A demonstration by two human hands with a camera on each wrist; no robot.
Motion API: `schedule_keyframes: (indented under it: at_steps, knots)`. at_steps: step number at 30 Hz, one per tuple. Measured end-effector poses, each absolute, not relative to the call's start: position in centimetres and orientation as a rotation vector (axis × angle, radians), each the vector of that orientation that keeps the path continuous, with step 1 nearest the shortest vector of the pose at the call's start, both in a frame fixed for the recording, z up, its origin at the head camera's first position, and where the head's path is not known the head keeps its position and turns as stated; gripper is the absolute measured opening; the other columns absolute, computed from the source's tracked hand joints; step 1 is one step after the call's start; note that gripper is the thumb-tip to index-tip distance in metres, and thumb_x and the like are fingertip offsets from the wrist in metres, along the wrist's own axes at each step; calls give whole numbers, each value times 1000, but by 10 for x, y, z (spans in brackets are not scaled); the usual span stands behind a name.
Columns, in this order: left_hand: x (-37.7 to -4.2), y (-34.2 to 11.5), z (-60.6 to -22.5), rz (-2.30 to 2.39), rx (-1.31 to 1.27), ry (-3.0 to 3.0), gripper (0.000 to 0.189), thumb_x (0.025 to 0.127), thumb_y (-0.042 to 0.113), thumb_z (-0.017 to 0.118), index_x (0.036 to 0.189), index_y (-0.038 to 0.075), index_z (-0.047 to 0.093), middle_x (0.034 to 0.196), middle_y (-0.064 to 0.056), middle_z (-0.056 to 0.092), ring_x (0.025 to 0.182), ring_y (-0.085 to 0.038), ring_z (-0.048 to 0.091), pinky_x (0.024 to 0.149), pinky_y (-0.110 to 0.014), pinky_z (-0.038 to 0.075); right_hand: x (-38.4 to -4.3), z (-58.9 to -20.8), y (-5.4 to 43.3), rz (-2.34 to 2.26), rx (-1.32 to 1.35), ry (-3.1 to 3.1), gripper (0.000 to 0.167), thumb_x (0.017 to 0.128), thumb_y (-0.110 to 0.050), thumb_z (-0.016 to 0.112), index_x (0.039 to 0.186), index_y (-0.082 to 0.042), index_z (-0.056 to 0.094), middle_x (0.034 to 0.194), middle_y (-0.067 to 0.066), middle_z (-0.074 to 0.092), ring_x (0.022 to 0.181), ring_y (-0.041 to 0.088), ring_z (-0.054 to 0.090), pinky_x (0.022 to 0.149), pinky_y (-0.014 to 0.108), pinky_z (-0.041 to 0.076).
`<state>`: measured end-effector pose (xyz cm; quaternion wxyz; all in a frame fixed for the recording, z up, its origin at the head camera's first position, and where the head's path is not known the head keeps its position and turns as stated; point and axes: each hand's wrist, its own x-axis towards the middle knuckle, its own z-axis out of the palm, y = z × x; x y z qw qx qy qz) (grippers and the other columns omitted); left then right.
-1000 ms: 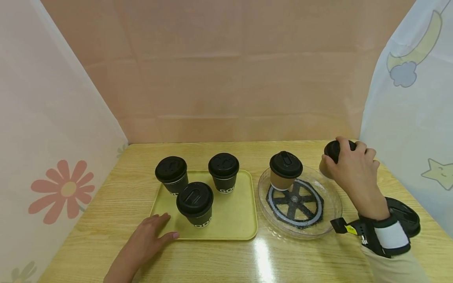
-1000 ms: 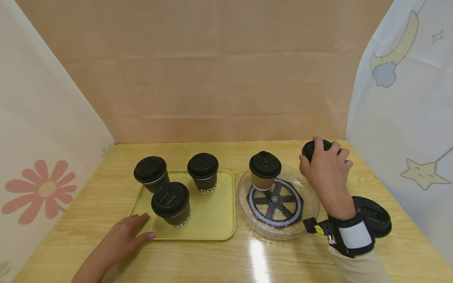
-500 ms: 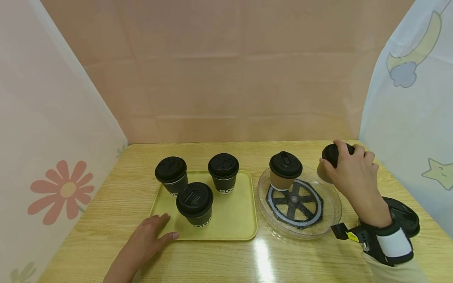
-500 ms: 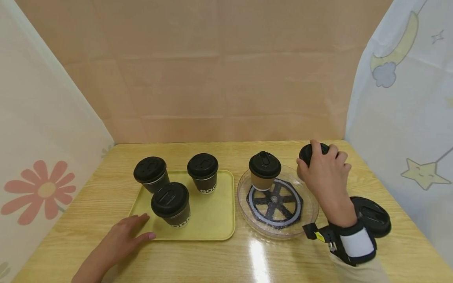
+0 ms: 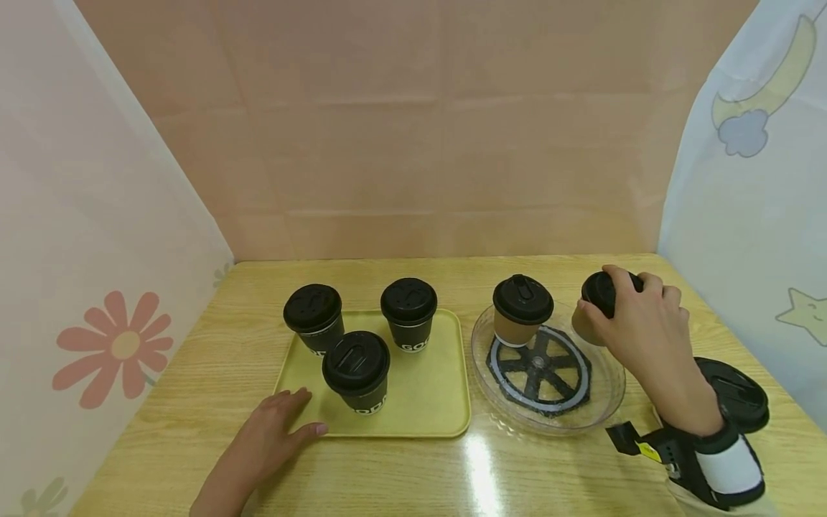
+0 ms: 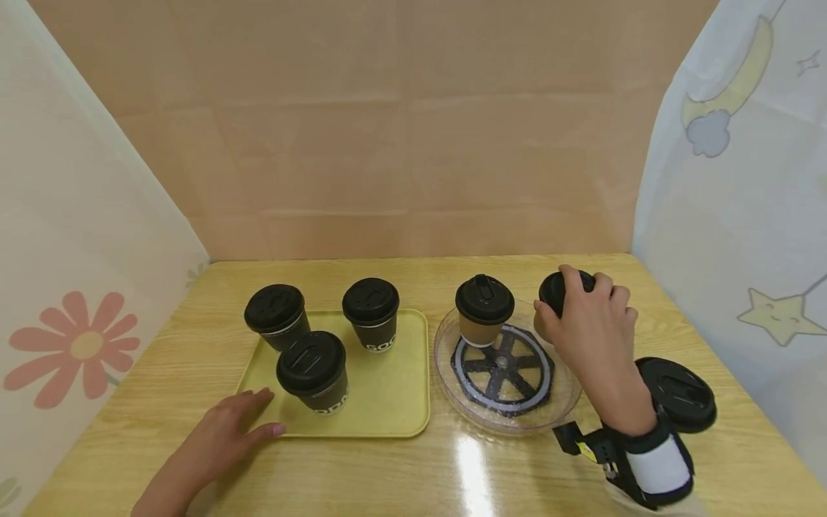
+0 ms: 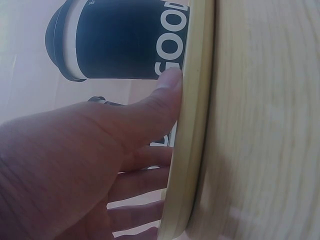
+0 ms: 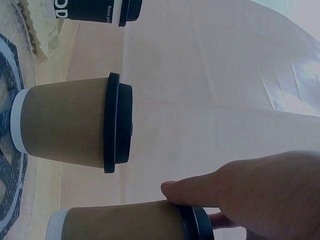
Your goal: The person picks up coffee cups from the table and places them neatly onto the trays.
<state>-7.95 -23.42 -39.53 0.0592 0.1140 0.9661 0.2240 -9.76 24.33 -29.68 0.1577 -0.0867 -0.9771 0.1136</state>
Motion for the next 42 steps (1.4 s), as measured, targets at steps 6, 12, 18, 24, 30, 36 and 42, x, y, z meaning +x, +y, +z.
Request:
schedule_keyframes:
  at_steps: [6,12,18,24,30,36,42]
  knots:
    - [-79,-234,-395,695,344,2930,68,83,48,72,130,0,59,134,-21,59,128,-47,49,104,-61,41,-95,-297,241,331,-242,-2805,67,91,-34,67,142,-2,39,131,47,35,106,66,37,70,72,37]
    - [-78,-235,-395,706,335,2928,69,83,48,72,131,1,59,135,-20,58,128,-46,49,105,-61,40,-92,-298,240,336,-232,-2819,66,91,-33,67,142,-2,39,131,46,35,107,66,35,70,72,37]
    - [-79,-234,-394,695,336,2923,70,82,49,72,131,1,59,135,-20,58,128,-46,49,105,-60,41,-88,-299,240,349,-216,-2838,68,91,-38,67,143,-3,38,131,46,34,107,68,34,70,72,36]
    - [-78,-233,-393,690,340,2940,67,82,47,73,130,1,60,134,-20,59,127,-46,50,105,-60,41,-85,-298,235,345,-199,-2843,66,91,-36,67,142,-6,39,133,45,35,108,68,35,69,74,37]
    - [-78,-233,-394,664,338,2948,66,82,45,74,129,1,61,134,-21,59,126,-47,50,104,-60,41,-82,-298,228,350,-190,-2864,66,91,-39,67,143,-9,39,134,45,35,109,68,35,70,73,37]
    - [-78,-234,-395,664,350,2943,67,82,46,73,129,1,61,134,-21,59,126,-47,50,104,-61,42,-77,-299,223,333,-160,-2858,65,90,-38,68,141,-8,41,132,44,37,108,67,37,68,72,39]
    - [-79,-234,-395,665,357,2946,66,82,45,73,129,1,61,134,-21,60,126,-47,51,104,-60,42,-73,-301,217,322,-126,-2846,66,89,-40,69,140,-8,42,132,45,39,107,67,39,67,73,40]
